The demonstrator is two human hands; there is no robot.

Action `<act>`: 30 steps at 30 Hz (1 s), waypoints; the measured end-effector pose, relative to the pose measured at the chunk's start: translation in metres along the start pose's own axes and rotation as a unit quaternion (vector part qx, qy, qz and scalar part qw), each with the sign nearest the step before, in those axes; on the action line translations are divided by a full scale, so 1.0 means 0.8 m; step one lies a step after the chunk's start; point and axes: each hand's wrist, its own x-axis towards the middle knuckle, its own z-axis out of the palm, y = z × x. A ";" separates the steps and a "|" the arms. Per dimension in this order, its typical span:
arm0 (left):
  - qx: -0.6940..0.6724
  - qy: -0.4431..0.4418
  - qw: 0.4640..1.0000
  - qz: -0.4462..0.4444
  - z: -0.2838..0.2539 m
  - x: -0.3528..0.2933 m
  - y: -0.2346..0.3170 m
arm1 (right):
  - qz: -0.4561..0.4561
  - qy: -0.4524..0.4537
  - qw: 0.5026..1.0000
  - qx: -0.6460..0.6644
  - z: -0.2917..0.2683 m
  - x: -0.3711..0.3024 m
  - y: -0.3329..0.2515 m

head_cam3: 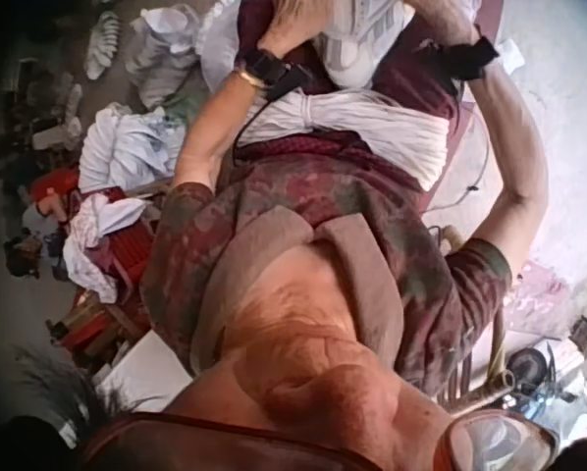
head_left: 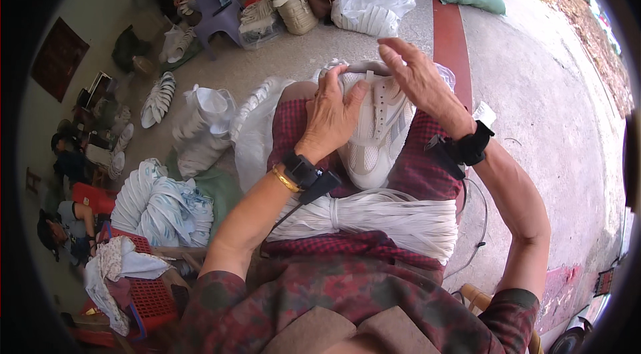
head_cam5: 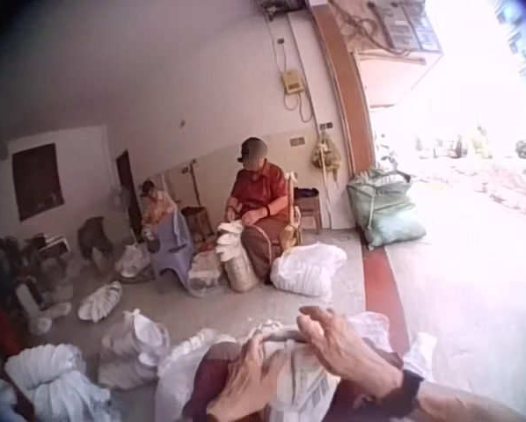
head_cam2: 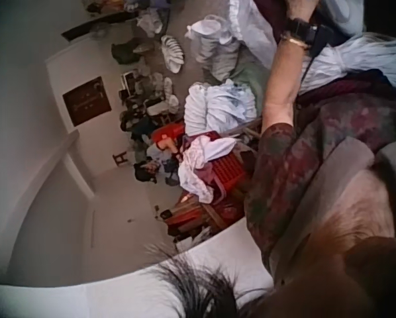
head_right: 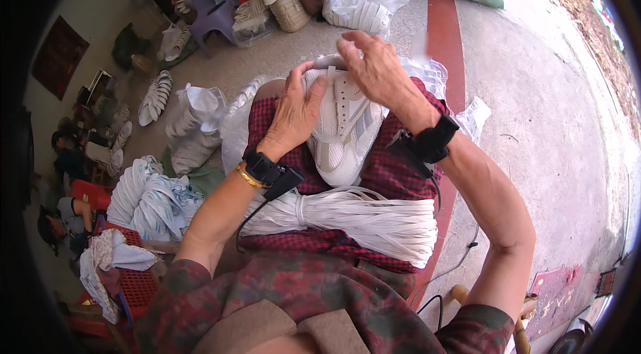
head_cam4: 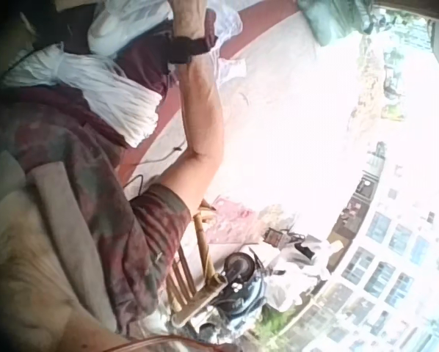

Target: Lace a white sneaker while sitting in a factory environment.

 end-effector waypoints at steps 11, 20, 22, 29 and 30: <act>0.091 -0.080 0.985 0.122 -0.049 -0.003 -0.004 | -0.016 -0.091 0.996 -0.017 0.017 -0.019 0.026; -0.035 -0.093 0.990 0.101 -0.049 0.027 -0.018 | 0.053 -0.043 0.998 -0.006 0.024 -0.025 -0.017; -0.030 -0.103 0.990 0.096 -0.060 0.037 -0.013 | 0.047 -0.056 0.997 -0.036 0.024 -0.020 -0.018; 0.064 -0.176 0.956 0.227 -0.063 0.087 -0.006 | 0.017 -0.070 0.991 -0.111 0.023 -0.003 -0.007; 0.066 -0.179 0.956 0.225 -0.064 0.086 -0.010 | 0.020 -0.059 0.988 -0.141 0.025 -0.002 -0.008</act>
